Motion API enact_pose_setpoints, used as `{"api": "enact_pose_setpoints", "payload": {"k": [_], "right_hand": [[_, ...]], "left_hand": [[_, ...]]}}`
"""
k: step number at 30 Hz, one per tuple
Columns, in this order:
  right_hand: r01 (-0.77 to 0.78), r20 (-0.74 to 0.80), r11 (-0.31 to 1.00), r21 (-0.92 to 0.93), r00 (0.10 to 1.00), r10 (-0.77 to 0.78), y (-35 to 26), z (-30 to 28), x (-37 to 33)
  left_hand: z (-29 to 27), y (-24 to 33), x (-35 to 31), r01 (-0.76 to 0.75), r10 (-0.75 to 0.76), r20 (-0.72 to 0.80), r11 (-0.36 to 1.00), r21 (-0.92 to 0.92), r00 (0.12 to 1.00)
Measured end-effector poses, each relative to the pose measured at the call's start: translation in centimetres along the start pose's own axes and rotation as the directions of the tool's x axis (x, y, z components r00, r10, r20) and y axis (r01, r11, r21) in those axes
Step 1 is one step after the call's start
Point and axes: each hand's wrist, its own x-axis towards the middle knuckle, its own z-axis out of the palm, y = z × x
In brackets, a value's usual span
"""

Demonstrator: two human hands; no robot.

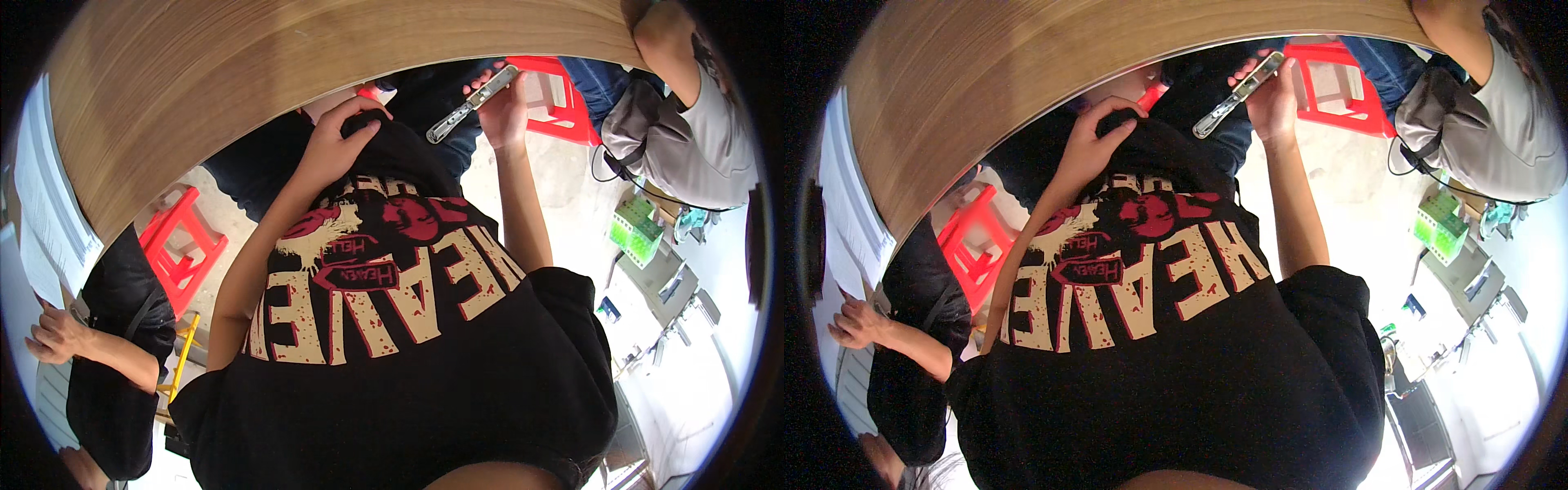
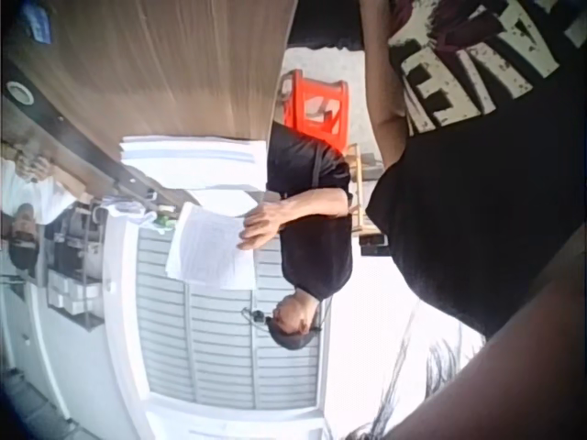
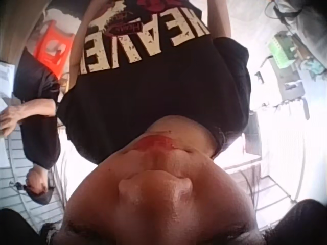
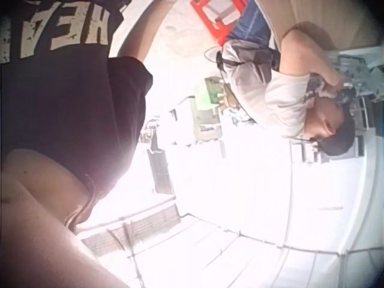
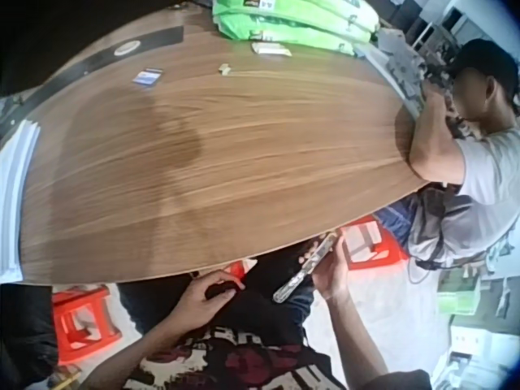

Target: The person manipulates a small white plastic components and a small blue box, fitting small metal or plastic parts into the white component by hand.

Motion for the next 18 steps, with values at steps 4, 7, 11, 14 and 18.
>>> {"api": "enact_pose_setpoints", "payload": {"k": [4,7,11,14,18], "right_hand": [[0.001,0.003,1.000,0.006,1.000,-0.001,0.3,-0.7,0.3],[-0.001,-0.008,1.000,0.011,1.000,0.001,0.5,-1.0,0.3],[0.005,0.001,1.000,0.005,1.000,-0.005,0.5,-1.0,0.2],[0.003,0.011,0.999,0.034,1.000,-0.003,0.4,-1.2,0.1],[0.004,0.092,0.993,0.117,0.996,-0.015,0.4,-1.4,0.1]], "left_hand": [[0.3,1.5,-0.2,-0.266,0.275,-0.040,0.952,0.153,0.961],[-0.5,1.9,-1.2,-0.475,0.519,0.014,0.771,0.424,0.855],[-1.9,2.0,-1.7,-0.705,0.768,0.150,0.467,0.533,0.623],[-2.7,2.9,-2.5,-0.782,0.836,0.191,0.365,0.505,0.514],[-3.4,2.6,-3.4,-0.792,0.787,0.275,0.392,0.468,0.552]]}}
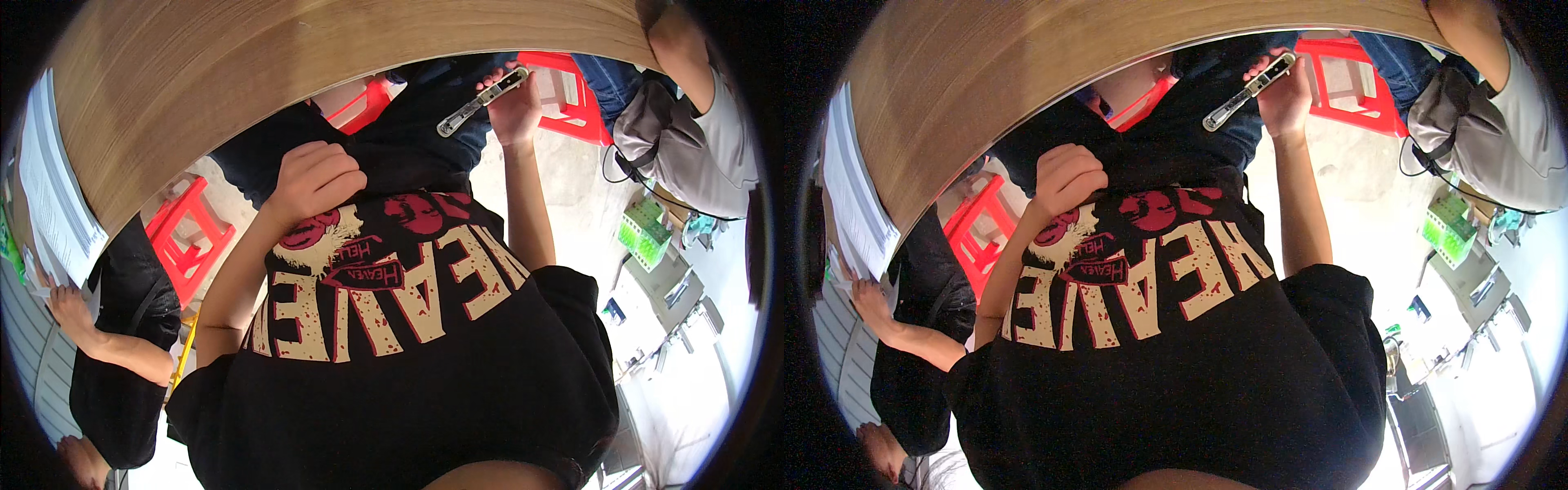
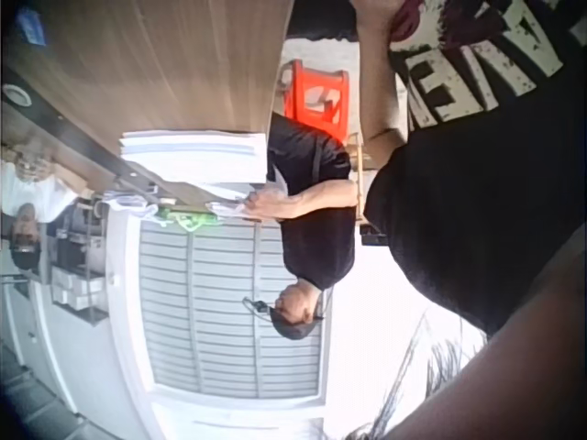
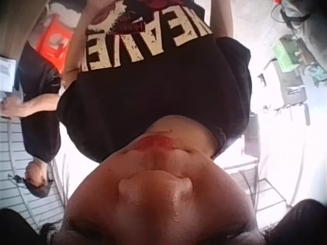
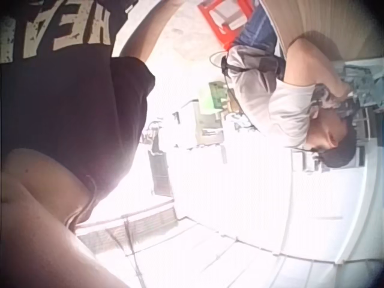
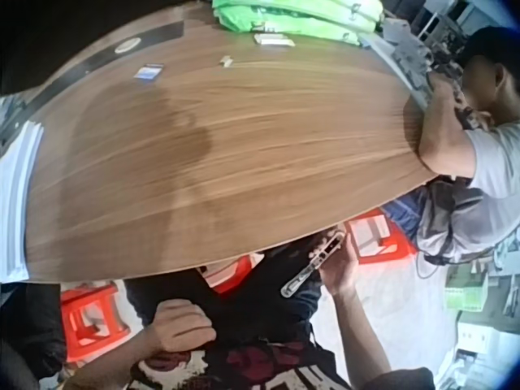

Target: The person manipulates a small white plastic components and a small blue box, fitting small metal or plastic parts into the white component by hand.

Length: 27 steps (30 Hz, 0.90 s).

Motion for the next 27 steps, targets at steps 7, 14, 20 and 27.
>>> {"api": "enact_pose_setpoints", "payload": {"k": [7,14,20,27], "right_hand": [[-0.023,0.023,0.999,-0.025,0.999,0.024,-0.3,-0.4,-0.1],[-0.038,0.001,0.989,0.144,0.999,0.039,-0.7,-1.1,-0.3],[0.029,0.034,0.976,0.218,0.999,-0.037,-3.4,0.1,-1.8],[0.206,-0.032,0.871,0.446,0.976,-0.215,-7.8,3.3,-4.0]], "left_hand": [[1.1,-0.5,0.2,0.140,-0.137,0.119,0.990,-0.023,0.984],[1.7,-0.8,2.0,0.422,-0.435,0.332,0.899,0.113,0.837],[3.9,-1.0,4.4,0.375,-0.356,0.271,0.927,-0.023,0.894],[6.4,-1.3,6.2,0.525,-0.411,0.329,0.707,-0.474,0.850]]}}
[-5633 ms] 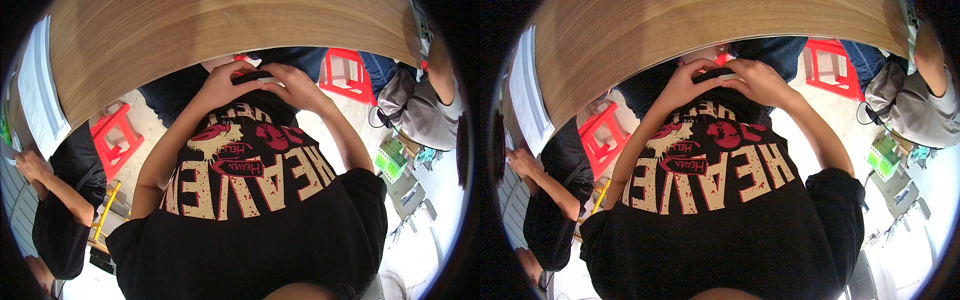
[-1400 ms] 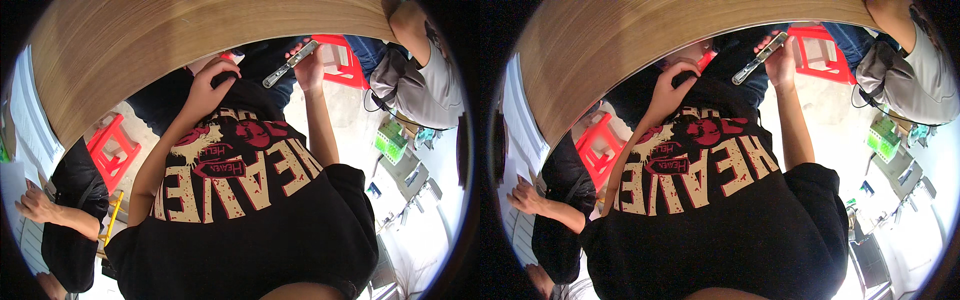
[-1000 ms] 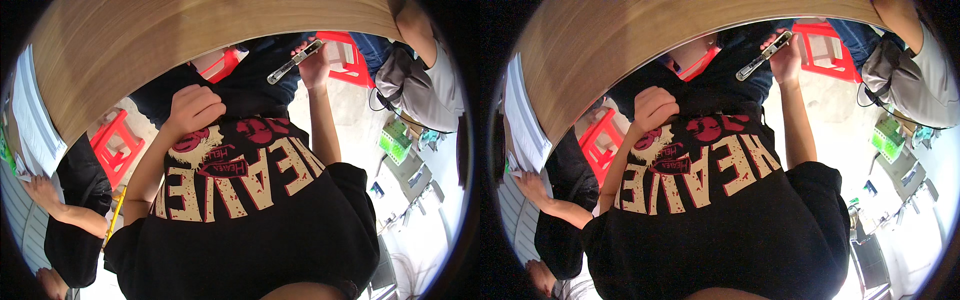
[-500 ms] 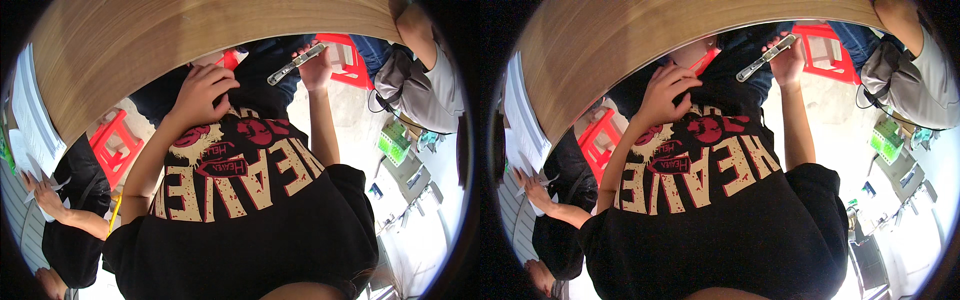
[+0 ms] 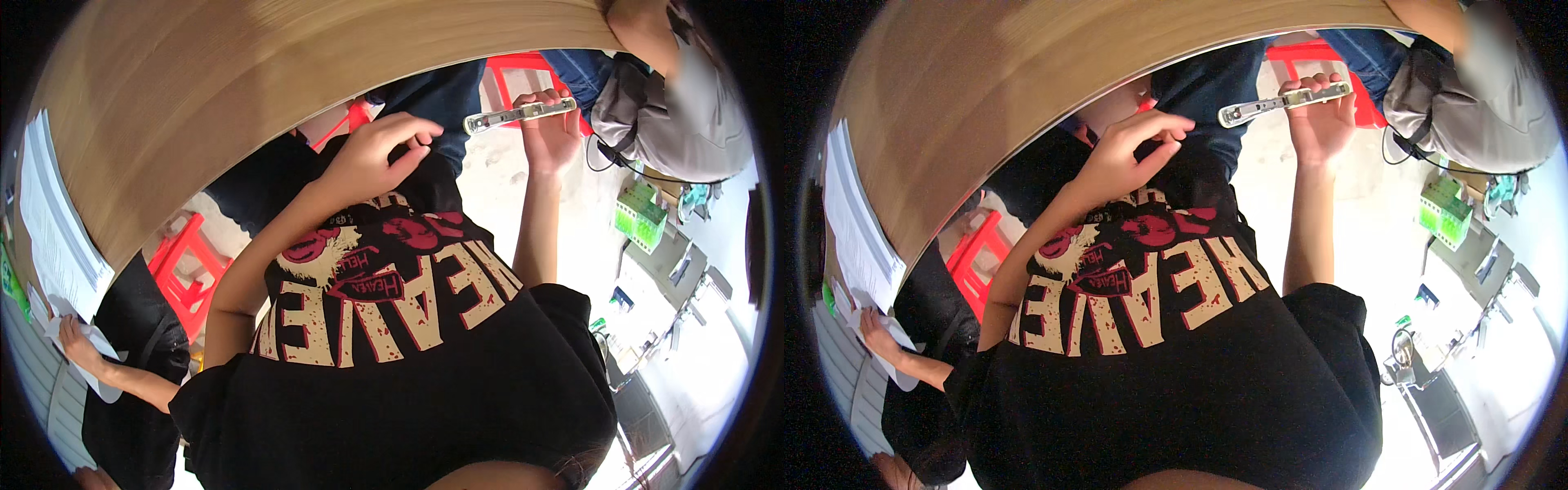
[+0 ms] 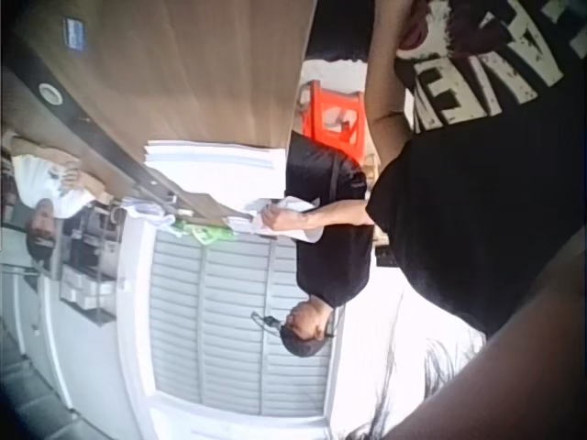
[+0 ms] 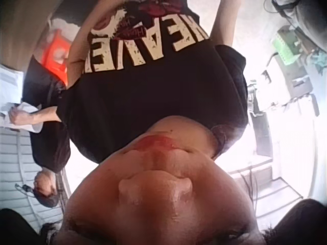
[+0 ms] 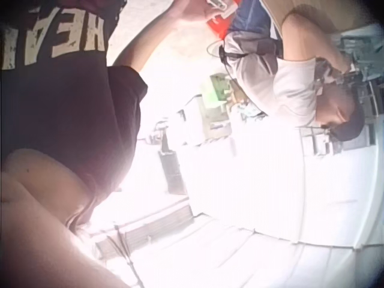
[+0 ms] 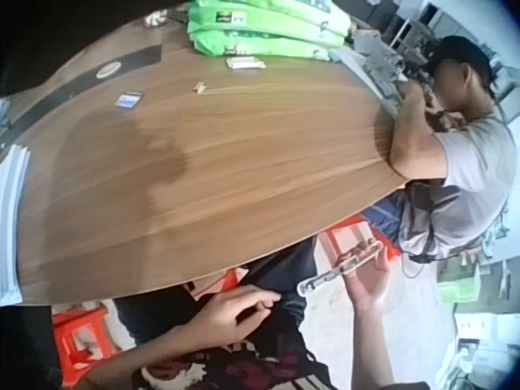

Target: The person manipulates a small white plastic components and a small blue box, fitting small metal or plastic parts into the white component by hand.

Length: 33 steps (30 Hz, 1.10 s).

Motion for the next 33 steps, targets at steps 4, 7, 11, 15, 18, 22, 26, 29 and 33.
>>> {"api": "enact_pose_setpoints", "payload": {"k": [4,7,11,15,18,22,26,29,33], "right_hand": [[-0.038,-0.040,0.966,0.258,0.998,0.050,1.6,5.7,-1.3],[-0.010,-0.003,0.979,0.206,1.000,0.011,3.7,9.9,-2.3],[-0.002,0.234,0.998,-0.060,0.972,0.017,6.7,12.8,-1.5],[0.033,0.461,0.969,-0.245,0.883,0.086,10.9,16.0,0.3],[0.207,0.579,0.872,-0.443,0.809,0.103,13.7,18.6,1.6],[0.330,0.686,0.770,-0.546,0.704,0.185,16.6,21.7,4.4],[0.304,0.676,0.716,-0.629,0.669,0.310,18.8,26.3,6.4],[0.558,0.807,0.617,-0.555,0.542,0.235,20.4,28.6,8.7],[0.572,0.842,0.623,-0.534,0.429,0.328,20.9,32.1,9.6]], "left_hand": [[0.4,3.4,2.0,0.116,-0.096,0.087,0.960,-0.254,0.992],[0.6,6.1,2.5,-0.073,0.032,-0.114,0.923,-0.379,0.993],[-1.4,8.8,2.5,-0.187,0.010,-0.392,0.890,-0.416,0.920],[-5.7,11.8,2.9,-0.373,0.141,-0.566,0.871,-0.319,0.812],[-9.8,13.9,2.7,-0.222,0.130,-0.615,0.972,-0.075,0.778],[-13.3,14.9,3.3,-0.300,0.172,-0.662,0.950,-0.083,0.729],[-15.5,16.6,4.2,-0.279,0.199,-0.686,0.960,-0.006,0.700],[-17.1,18.5,5.2,-0.374,0.234,-0.685,0.926,-0.059,0.689],[-20.4,20.3,5.4,-0.489,0.438,-0.603,0.868,0.090,0.667]]}}
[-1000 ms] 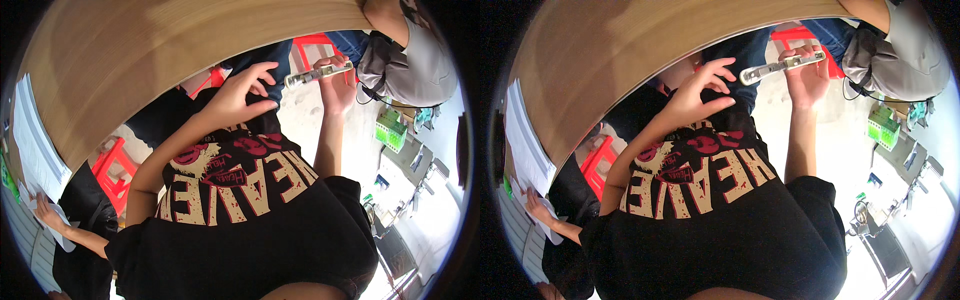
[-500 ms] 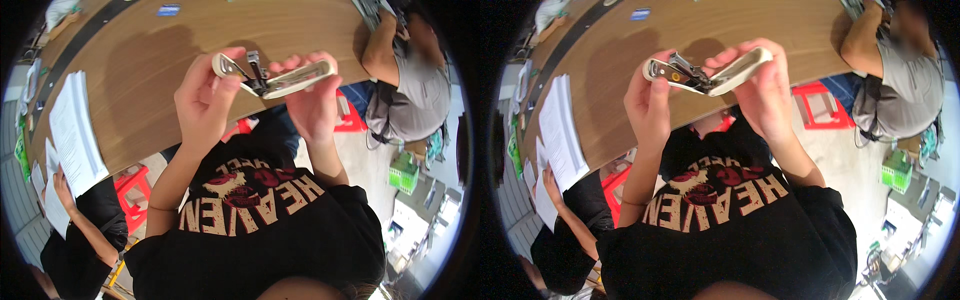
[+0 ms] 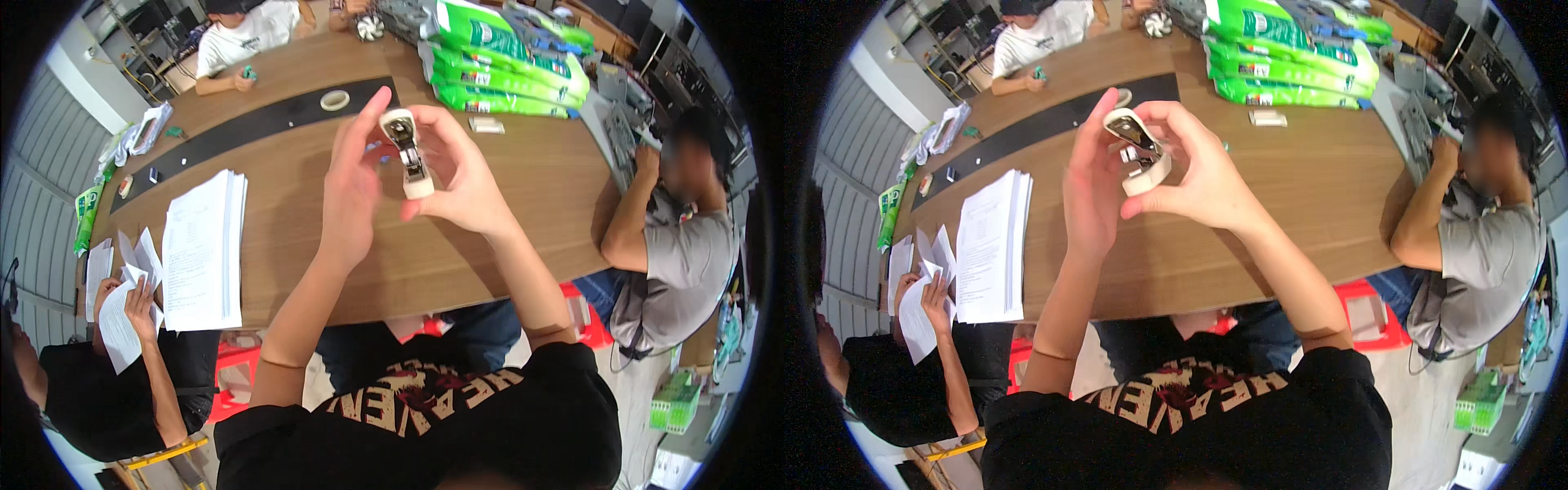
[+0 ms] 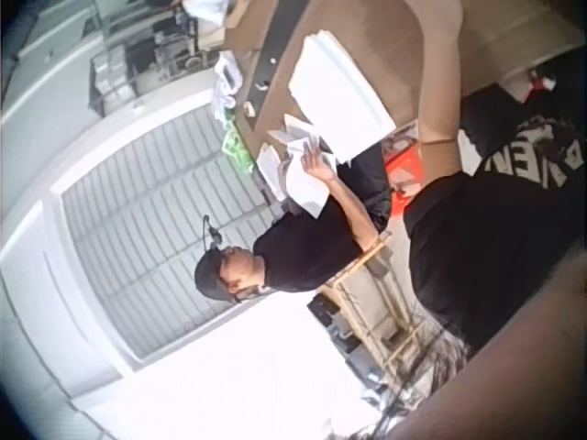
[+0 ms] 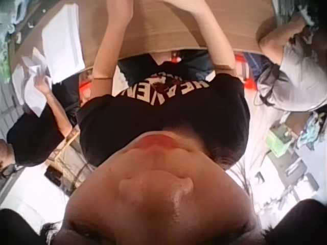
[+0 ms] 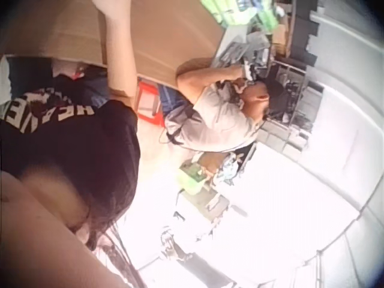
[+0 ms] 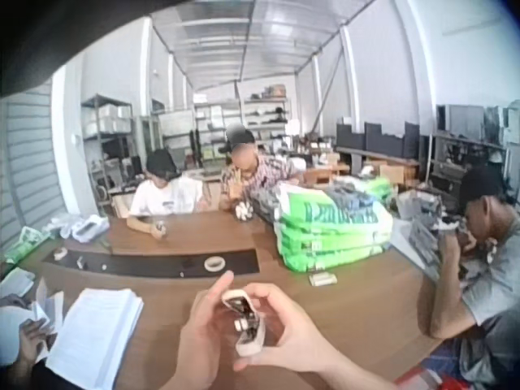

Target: The person manipulates a small white plastic components and a small blue box, fitting small metal or plastic parts into the white component by hand.

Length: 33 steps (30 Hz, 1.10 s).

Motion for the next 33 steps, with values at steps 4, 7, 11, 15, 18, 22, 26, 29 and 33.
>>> {"api": "enact_pose_setpoints", "payload": {"k": [4,7,11,15,18,22,26,29,33], "right_hand": [[0.167,0.014,0.842,-0.512,0.982,-0.186,-1.9,-1.6,3.0],[0.322,0.085,0.712,-0.624,0.934,-0.348,-2.4,-1.3,5.0],[0.339,0.113,0.675,-0.656,0.928,-0.355,-1.8,-1.5,6.4],[0.293,0.094,0.711,-0.639,0.947,-0.306,-0.5,-1.8,7.1],[0.291,0.077,0.701,-0.651,0.944,-0.320,0.9,-1.6,7.4],[0.288,0.056,0.641,-0.712,0.932,-0.357,1.9,-1.7,8.0],[0.320,0.117,0.593,-0.739,0.928,-0.354,2.8,-2.7,7.7],[0.322,0.137,0.570,-0.756,0.929,-0.343,3.0,-2.9,7.5],[0.402,0.213,0.452,-0.797,0.886,-0.413,2.6,-3.1,7.6]], "left_hand": [[0.3,1.1,2.3,-0.231,0.206,0.140,0.954,0.193,0.968],[-1.4,1.0,4.7,-0.287,0.245,0.170,0.911,0.296,0.954],[-2.0,0.9,6.2,-0.329,0.302,0.130,0.860,0.390,0.944],[-2.9,0.9,7.1,-0.326,0.276,0.173,0.786,0.526,0.945],[-3.2,0.7,7.4,-0.299,0.279,0.127,0.752,0.587,0.952],[-3.7,-0.2,7.4,-0.390,0.359,0.188,0.654,0.648,0.914],[-3.7,-0.9,7.8,-0.463,0.417,0.262,0.514,0.722,0.871],[-3.9,-1.3,7.8,-0.478,0.452,0.236,0.553,0.682,0.860],[-3.7,-0.8,7.7,-0.453,0.416,0.211,0.652,0.609,0.884]]}}
